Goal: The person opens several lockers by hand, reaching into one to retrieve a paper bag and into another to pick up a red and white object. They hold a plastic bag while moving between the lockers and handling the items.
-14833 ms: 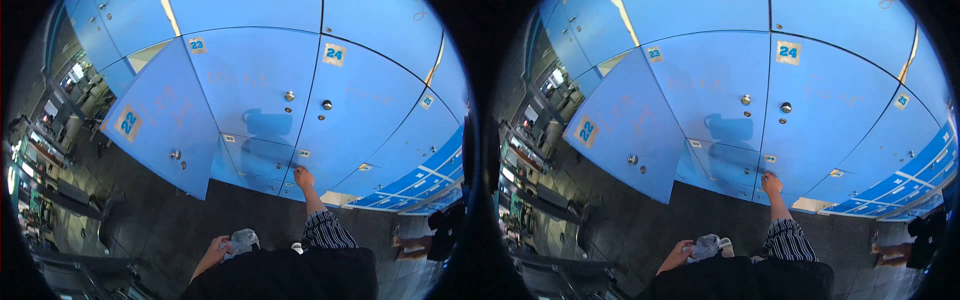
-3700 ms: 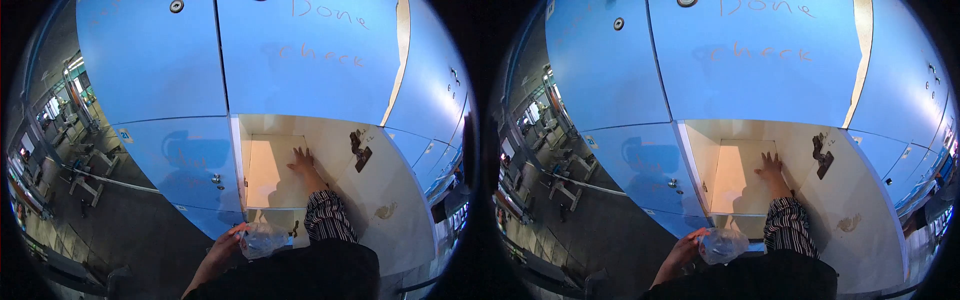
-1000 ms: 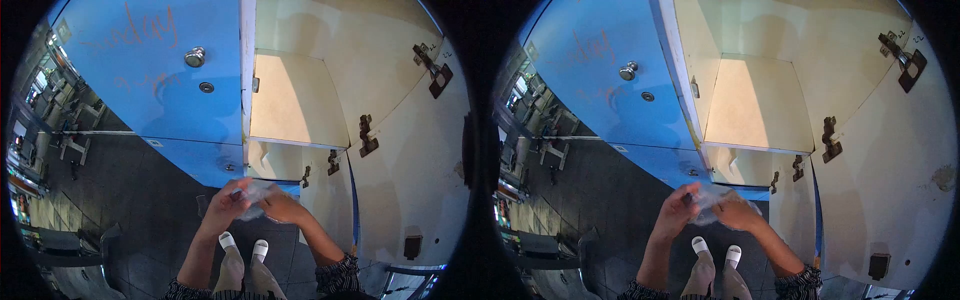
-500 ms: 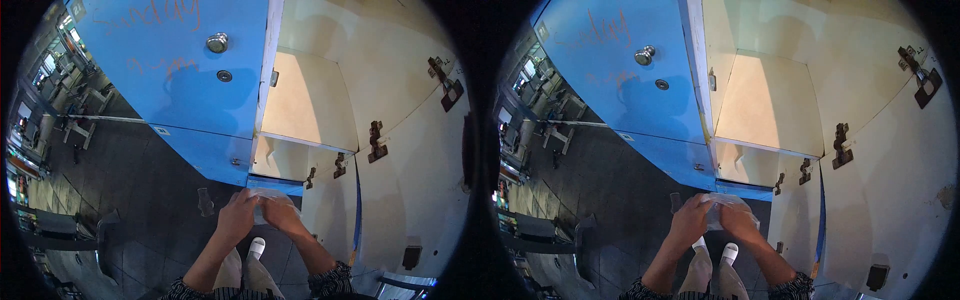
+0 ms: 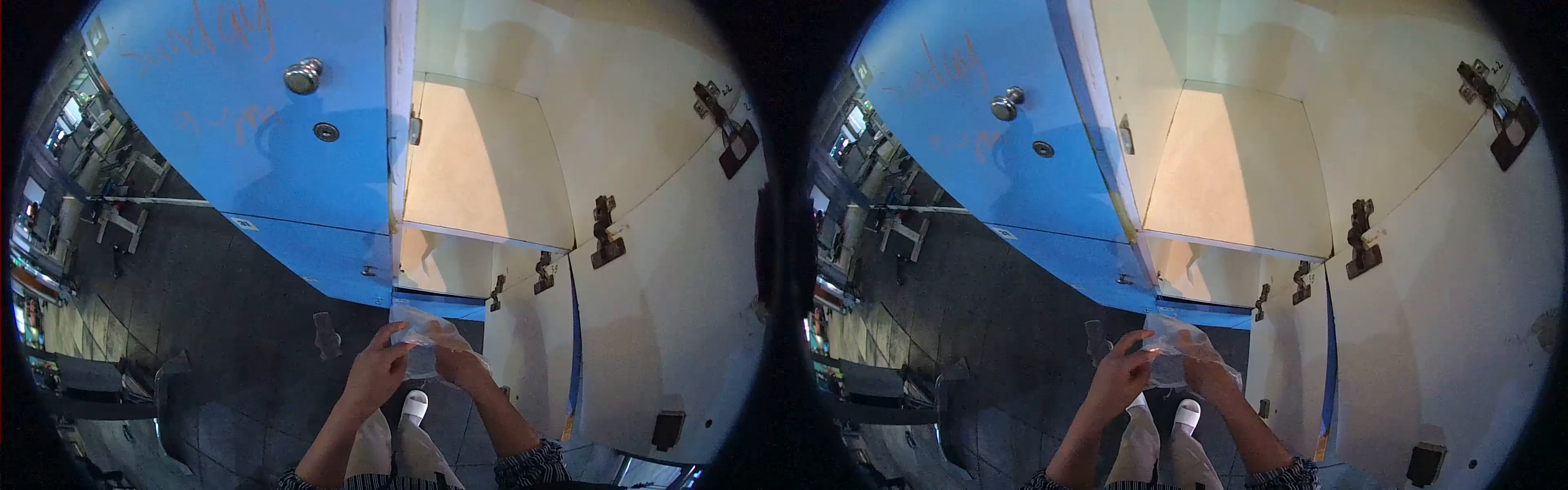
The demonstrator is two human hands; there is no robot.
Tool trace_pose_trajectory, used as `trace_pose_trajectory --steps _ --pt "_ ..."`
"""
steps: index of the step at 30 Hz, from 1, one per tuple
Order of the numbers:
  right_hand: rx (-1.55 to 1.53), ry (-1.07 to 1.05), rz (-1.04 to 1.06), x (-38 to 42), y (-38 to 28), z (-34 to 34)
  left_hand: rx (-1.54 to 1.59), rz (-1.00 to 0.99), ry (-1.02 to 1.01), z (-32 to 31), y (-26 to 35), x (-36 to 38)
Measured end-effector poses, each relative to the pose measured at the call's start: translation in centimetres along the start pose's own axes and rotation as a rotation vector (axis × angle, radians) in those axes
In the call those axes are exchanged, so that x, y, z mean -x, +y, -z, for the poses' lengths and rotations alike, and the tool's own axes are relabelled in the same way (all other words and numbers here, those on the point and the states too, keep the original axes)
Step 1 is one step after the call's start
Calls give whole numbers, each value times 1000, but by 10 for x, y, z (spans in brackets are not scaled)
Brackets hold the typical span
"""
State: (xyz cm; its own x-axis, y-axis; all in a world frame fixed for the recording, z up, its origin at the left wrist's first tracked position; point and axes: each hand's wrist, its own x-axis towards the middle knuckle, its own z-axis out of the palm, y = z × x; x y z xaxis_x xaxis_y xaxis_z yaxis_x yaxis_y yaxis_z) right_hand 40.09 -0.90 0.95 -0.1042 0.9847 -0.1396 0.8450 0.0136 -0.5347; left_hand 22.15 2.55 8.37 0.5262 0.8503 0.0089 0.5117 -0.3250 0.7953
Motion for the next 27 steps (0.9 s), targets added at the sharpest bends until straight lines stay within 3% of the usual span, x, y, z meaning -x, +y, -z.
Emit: trace_pose_trajectory --steps 3,6,9,15,18,24,27 --pt "55 -218 -71 -3 -3 16 201 73 -84 -8 -10 1" --pt "-90 -396 -213 3 -9 22 311 109 -118 -17 -16 3" --pt "-266 -358 -121 4 -2 14 303 104 -141 -21 -16 7" --pt "57 23 222 -2 11 -32 400 44 -122 -58 -82 6" --pt "-269 -161 241 -15 16 -44 503 43 -138 -76 -123 3" --pt "-683 11 254 -31 37 -47 731 107 -202 -102 -179 -14" --pt "-621 249 120 -43 67 -55 859 123 -248 -107 -201 -20"
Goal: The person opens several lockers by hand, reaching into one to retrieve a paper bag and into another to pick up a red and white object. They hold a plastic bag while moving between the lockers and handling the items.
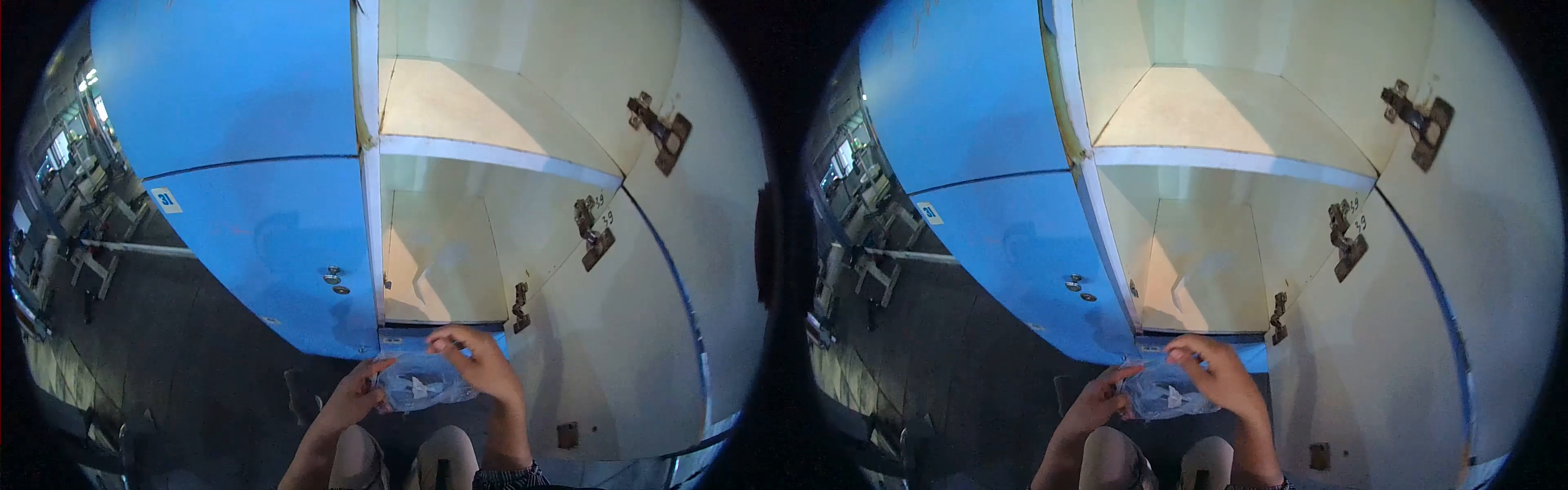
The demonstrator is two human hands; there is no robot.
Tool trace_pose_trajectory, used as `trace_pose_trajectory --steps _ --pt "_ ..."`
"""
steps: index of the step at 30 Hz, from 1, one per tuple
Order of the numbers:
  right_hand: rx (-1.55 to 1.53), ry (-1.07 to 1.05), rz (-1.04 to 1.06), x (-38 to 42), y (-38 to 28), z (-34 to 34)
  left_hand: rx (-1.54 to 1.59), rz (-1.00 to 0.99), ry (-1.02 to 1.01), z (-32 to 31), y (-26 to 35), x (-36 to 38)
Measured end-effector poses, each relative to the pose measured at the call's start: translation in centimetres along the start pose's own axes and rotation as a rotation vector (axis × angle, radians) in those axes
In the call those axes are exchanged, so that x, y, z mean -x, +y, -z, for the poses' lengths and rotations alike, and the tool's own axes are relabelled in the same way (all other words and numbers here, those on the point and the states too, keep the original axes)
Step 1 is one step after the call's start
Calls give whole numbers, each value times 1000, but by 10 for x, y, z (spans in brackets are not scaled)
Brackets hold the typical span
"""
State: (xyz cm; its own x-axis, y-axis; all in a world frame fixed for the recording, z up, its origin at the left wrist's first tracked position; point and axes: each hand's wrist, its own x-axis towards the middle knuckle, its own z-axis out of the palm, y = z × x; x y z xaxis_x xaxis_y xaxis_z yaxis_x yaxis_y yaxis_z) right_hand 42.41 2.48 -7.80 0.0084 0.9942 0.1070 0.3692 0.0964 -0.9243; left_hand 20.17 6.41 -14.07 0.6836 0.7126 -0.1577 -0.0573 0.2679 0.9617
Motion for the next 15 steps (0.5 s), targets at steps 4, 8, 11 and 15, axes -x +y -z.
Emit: trace_pose_trajectory --steps 4,8,11,15 --pt "395 375 64 -5 75 0 34 8 -10 19 -38 -6" --pt "642 489 69 -11 130 -6 69 -77 -38 33 -87 1" --pt "834 489 165 -28 179 -8 153 -65 -34 37 -119 13" --pt "878 448 64 -75 200 1 215 -1 23 31 -140 36"
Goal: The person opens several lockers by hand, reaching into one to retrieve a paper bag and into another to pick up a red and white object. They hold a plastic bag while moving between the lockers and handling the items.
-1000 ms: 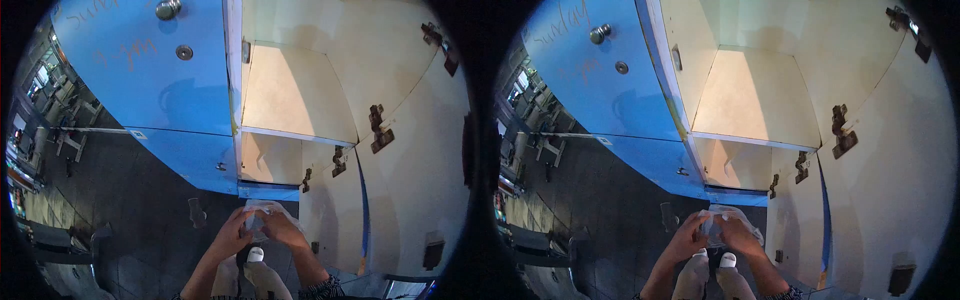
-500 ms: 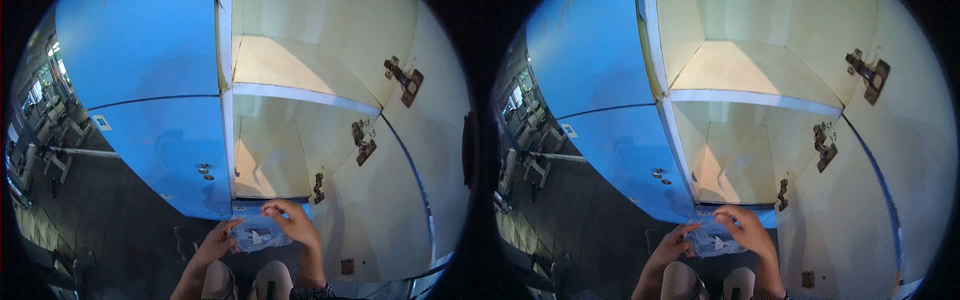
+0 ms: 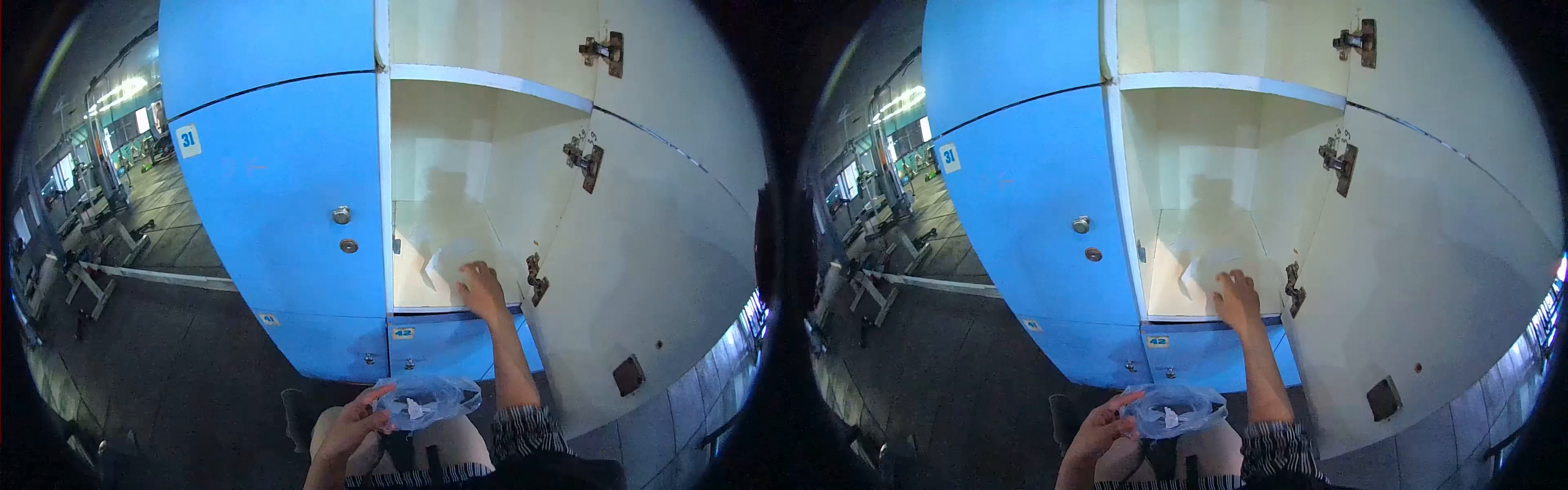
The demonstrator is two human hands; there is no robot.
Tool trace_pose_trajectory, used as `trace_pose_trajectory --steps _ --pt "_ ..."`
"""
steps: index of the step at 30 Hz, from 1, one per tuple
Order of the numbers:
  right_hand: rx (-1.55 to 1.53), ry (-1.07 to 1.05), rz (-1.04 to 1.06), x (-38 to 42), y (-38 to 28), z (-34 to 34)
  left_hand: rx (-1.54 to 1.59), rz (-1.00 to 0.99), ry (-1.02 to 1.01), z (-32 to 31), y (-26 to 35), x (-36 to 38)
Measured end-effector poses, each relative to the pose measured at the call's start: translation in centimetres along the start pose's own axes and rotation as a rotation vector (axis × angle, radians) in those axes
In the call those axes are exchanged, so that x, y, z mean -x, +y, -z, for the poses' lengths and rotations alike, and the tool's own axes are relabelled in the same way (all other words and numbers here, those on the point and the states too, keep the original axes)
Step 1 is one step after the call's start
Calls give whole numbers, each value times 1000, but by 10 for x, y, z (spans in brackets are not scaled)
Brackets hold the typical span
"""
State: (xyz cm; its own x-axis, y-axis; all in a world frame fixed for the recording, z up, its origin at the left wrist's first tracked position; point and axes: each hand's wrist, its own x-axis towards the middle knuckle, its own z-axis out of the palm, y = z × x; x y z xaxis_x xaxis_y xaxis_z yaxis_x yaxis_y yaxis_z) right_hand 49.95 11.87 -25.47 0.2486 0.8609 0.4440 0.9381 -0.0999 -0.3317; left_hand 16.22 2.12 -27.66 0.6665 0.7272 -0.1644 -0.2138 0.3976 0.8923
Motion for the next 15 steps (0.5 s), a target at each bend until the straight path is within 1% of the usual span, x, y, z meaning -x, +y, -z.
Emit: trace_pose_trajectory --steps 2,4,7,8,11,14,15 --pt "109 -131 -184 -32 0 -7 -20 17 42 -6 2 16" --pt "143 -242 -247 -59 2 -10 -10 -29 42 -4 -2 26" --pt "183 -324 -224 -79 9 -16 -52 -91 62 -2 0 38" --pt "216 -395 -224 -87 16 -20 -71 -108 66 -4 1 41" --pt "188 -421 -220 -86 19 -22 -60 -58 109 -1 1 46" --pt "147 -492 -257 -88 14 -18 -23 -96 135 -8 6 47" --pt "163 -480 -253 -90 9 -20 -25 -97 142 -9 7 45"
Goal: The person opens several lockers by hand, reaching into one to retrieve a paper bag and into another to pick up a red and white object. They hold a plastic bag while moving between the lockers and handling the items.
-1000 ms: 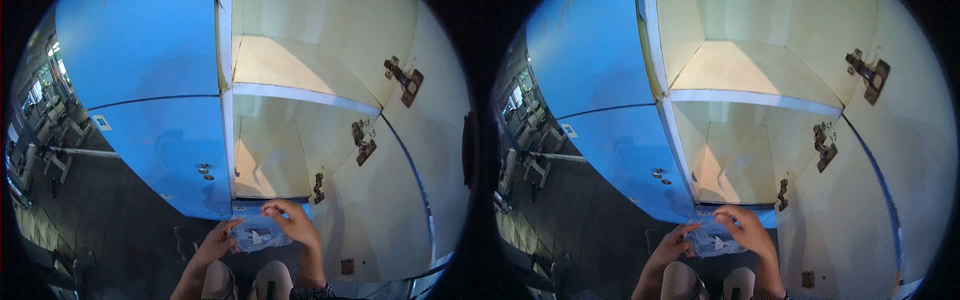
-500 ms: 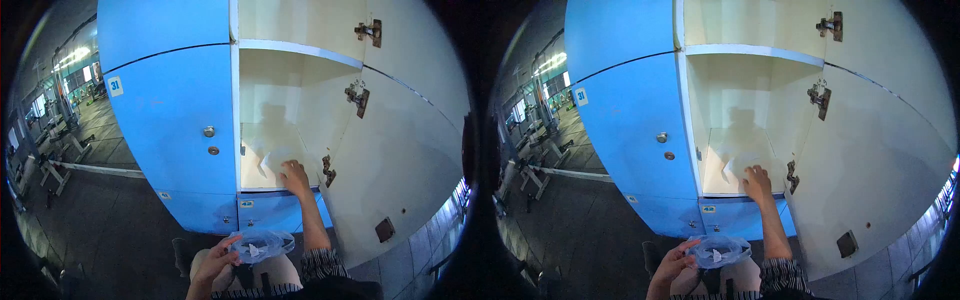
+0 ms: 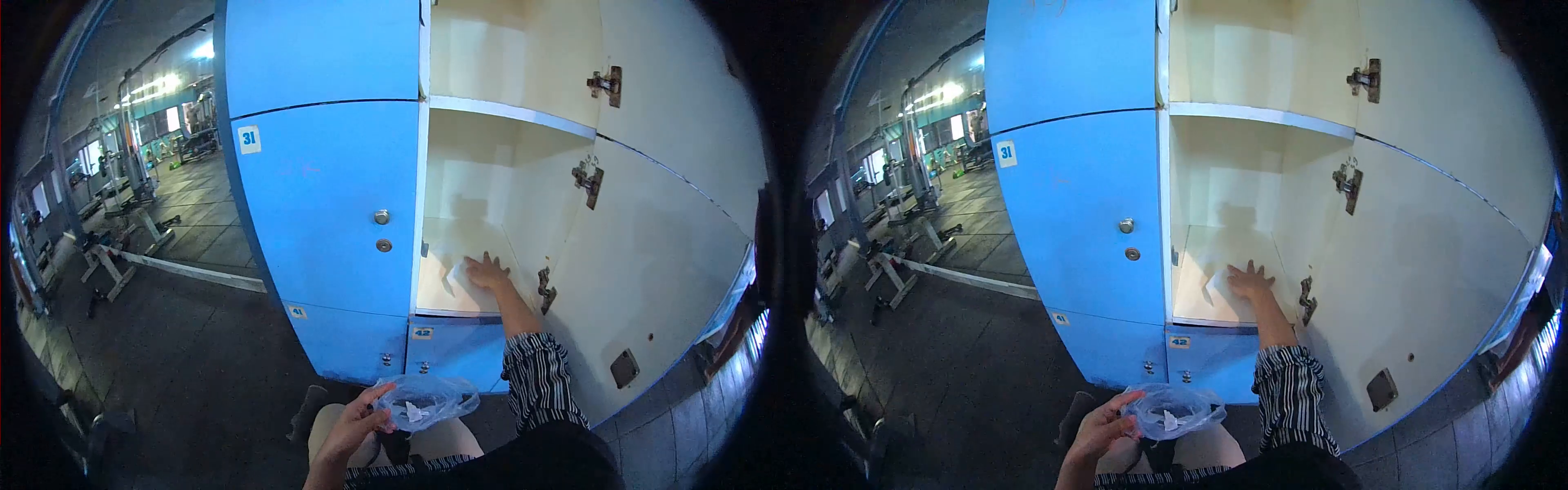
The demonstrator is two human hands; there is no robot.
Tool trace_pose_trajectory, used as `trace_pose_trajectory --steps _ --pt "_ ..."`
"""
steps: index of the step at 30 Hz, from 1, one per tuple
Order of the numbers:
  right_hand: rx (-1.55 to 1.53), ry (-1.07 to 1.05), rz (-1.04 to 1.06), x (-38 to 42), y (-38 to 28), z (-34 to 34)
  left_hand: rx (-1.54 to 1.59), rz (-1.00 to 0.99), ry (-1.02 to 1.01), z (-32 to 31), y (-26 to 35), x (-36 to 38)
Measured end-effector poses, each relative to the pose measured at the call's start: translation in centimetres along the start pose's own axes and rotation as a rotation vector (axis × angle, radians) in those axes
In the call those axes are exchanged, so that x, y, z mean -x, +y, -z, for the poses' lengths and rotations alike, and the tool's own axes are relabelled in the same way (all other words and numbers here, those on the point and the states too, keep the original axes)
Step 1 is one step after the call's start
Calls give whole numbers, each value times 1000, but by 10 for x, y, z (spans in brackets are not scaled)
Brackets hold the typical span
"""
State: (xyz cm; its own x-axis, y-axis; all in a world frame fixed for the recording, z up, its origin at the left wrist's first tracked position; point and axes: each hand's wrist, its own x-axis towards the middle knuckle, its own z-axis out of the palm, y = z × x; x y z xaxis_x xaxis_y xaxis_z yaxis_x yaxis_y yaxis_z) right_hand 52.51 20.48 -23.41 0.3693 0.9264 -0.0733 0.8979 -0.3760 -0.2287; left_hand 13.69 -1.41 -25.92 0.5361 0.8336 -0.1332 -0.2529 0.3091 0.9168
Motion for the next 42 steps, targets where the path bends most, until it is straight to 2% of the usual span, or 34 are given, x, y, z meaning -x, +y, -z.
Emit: trace_pose_trajectory --steps 2,5,11,14,20,23,26,29,32,35,38,41,42 --pt "22 20 -19 5 -4 -3 -12 17 5 -2 -1 -4" --pt "10 206 5 14 -6 -3 -28 42 52 -2 -7 -13" --pt "-58 341 114 -3 6 -10 -11 -18 12 -11 -8 -38" --pt "-77 417 156 -12 17 -14 6 29 -8 -17 -7 -51" --pt "-117 714 285 -27 49 -39 -8 11 -63 -18 -14 -69" --pt "-387 782 231 -25 52 -31 -52 -8 -62 -22 -7 -72" --pt "-627 702 145 -4 40 -9 -49 27 -88 -22 -1 -74" --pt "-931 666 152 30 24 4 -78 5 -68 -28 3 -74" --pt "-840 531 308 104 3 25 -119 -13 -89 -29 -1 -76" --pt "-992 593 438 156 -14 26 -160 -16 -114 -32 -3 -74" --pt "-1046 477 441 185 -17 8 -299 -52 -117 -39 4 -65" --pt "-1082 414 549 203 -23 -9 -321 -19 -114 -42 6 -61" --pt "-1026 369 523 208 -27 -8 -302 -14 -121 -41 4 -60"
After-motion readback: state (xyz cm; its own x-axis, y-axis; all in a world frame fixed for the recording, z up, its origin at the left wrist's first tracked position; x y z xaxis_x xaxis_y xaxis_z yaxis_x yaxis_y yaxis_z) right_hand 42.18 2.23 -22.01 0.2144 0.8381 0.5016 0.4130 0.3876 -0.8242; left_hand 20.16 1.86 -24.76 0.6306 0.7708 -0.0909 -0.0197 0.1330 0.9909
